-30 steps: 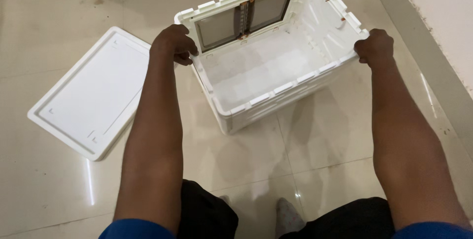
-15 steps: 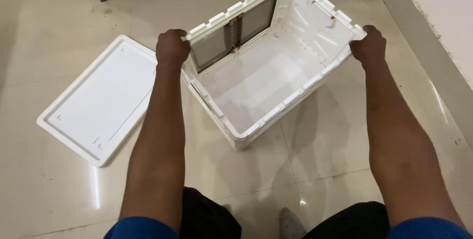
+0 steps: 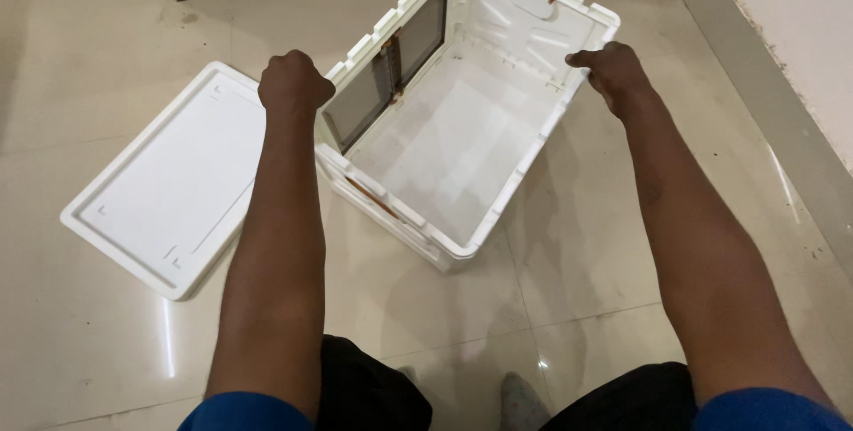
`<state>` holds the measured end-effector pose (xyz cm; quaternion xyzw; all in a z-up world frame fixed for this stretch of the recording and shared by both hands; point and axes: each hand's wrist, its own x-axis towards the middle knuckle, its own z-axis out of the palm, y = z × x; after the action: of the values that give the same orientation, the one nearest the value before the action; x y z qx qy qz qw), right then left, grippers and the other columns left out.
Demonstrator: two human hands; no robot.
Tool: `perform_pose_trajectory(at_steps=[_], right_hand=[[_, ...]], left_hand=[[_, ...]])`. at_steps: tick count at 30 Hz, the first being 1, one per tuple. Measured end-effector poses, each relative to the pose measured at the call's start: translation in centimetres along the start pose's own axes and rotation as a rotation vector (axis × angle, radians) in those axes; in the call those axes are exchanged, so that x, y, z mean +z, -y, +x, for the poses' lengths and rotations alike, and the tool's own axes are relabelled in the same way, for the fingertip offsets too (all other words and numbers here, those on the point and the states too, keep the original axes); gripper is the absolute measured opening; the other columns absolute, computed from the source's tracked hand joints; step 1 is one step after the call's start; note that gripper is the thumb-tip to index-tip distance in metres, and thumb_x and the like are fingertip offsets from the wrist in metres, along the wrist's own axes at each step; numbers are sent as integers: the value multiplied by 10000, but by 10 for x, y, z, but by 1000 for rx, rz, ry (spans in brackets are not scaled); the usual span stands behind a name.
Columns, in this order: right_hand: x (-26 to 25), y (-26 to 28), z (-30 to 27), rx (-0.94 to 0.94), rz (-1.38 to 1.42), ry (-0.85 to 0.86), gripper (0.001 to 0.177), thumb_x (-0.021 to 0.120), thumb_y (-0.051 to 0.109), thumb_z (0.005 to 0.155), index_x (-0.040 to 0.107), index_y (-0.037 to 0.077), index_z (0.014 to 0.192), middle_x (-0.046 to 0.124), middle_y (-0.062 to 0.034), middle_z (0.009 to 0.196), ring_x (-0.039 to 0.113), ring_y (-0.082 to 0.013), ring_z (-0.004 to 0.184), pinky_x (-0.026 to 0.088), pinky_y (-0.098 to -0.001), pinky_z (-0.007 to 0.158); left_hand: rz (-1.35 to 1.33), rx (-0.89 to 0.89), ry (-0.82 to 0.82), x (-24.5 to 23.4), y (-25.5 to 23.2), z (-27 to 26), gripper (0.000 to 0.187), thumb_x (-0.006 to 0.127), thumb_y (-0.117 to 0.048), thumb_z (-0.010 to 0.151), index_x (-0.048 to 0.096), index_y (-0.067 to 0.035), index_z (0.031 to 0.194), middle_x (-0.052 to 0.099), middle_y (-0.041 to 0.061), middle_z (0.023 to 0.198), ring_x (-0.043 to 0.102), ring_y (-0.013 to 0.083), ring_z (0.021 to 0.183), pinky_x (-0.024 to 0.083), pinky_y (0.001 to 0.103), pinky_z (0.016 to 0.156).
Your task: The person assembles a white plastic storage box by unfolding its sides, inserting a frame, and placing the lid on top. They then stack the assembled box on top of other similar boxes and close the latches.
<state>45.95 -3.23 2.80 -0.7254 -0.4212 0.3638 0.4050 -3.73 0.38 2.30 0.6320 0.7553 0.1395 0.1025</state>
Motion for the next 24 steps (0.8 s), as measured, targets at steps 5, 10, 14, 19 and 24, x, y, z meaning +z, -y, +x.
perform_pose_trajectory(at_steps=[5, 10, 14, 19, 24], right_hand=[[26, 34, -30, -55, 50, 223, 505, 786, 243, 846, 536, 31, 1230, 572, -102, 1315, 513, -219, 1318, 366, -400, 1188], [35, 45, -39, -108, 119, 344, 411, 773, 269, 835, 598, 73, 1151, 631, -63, 1214, 555, -203, 1233, 395, -374, 1147], [37, 40, -28, -67, -32, 275, 359, 797, 282, 857, 558, 76, 1029, 576, -49, 1051, 554, -201, 1111, 431, -370, 1103], [24, 26, -21, -62, 37, 267, 390, 836, 263, 855, 473, 131, 910, 469, -10, 923, 482, -165, 958, 453, -339, 1048], [11, 24, -21, -62, -166, 281, 415, 826, 306, 874, 498, 75, 980, 455, -54, 950, 444, -221, 907, 472, -387, 945]], left_hand=[[77, -99, 271, -11, 17, -5, 241, 722, -146, 700, 769, -46, 914, 748, 174, 994, 732, 324, 907, 595, 393, 782], [102, -150, 654, -20, 19, -7, 333, 686, -214, 792, 760, -55, 1075, 765, 182, 1050, 732, 311, 897, 564, 429, 813], [57, -197, 790, -21, 15, -9, 341, 698, -220, 805, 747, -27, 1082, 765, 197, 1058, 739, 308, 917, 577, 424, 819], [-46, -191, 939, -17, 7, -14, 358, 713, -226, 822, 732, 9, 1091, 765, 216, 1068, 748, 303, 941, 593, 417, 826], [-169, -164, 1117, -5, -9, -25, 381, 729, -233, 838, 716, 44, 1100, 765, 236, 1079, 757, 299, 966, 610, 410, 833]])
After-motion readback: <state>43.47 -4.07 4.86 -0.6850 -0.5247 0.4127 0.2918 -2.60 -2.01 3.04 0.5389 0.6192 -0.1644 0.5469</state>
